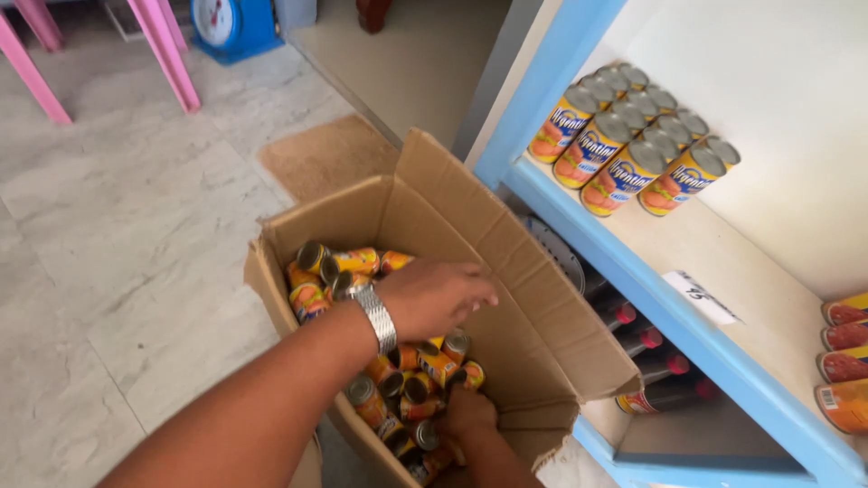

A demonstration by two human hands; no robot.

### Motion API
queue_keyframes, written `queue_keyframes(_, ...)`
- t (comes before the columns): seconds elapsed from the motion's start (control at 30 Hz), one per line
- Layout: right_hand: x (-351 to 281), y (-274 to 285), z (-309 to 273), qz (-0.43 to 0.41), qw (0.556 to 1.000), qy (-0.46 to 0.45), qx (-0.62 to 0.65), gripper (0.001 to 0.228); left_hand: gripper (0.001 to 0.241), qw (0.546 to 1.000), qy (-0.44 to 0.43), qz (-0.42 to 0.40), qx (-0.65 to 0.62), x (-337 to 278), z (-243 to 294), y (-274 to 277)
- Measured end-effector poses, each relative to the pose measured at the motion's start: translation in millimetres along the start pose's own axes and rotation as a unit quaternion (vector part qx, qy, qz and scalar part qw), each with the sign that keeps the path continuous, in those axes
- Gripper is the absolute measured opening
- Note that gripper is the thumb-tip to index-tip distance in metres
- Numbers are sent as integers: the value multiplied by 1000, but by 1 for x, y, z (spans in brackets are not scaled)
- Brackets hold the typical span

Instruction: Stocking canned goods from a cardboard box onto a store shelf.

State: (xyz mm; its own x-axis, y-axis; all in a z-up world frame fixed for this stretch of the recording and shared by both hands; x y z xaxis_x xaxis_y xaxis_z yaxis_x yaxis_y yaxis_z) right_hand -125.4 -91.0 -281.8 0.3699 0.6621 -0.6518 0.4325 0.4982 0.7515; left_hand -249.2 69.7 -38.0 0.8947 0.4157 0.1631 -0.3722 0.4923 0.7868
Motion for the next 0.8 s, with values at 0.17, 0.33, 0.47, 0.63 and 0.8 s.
queue_keyframes(0.17, 37, -19, 26, -1, 997, 40, -59, 69, 19, 1000, 8, 7, -11, 1, -13, 4)
queue_keyframes(0.33, 37, -27, 25, -28, 995, 57, -82, 57, 18, 1000, 10, 11, -8, -7, -11, 7)
queue_keyframes(0.47, 33, -23, 25, -13, 995, 72, -61, 59, 19, 1000, 22, 1, 15, -10, -9, 7)
queue_keyframes(0.63, 24, -10, 28, 46, 993, 100, 45, 60, 21, 999, 28, -12, 38, -11, -12, 3)
queue_keyframes(0.8, 26, 15, 36, 167, 958, 183, 144, 61, 21, 997, 48, -22, 56, -14, -7, 10)
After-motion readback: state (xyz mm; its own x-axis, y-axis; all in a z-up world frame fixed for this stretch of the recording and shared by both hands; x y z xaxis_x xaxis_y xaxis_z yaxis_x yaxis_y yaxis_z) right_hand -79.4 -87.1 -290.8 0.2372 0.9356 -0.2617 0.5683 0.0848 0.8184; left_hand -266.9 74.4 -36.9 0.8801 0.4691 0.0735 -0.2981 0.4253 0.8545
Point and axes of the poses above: each hand's wrist, its own x-axis towards the middle knuckle, its own y-axis out of the back of the hand, z = x × y, the point moved 2 cm from there along x, towards the middle knuckle, and after that the axes turned 14 degrees about y, right-handed, at the moved point
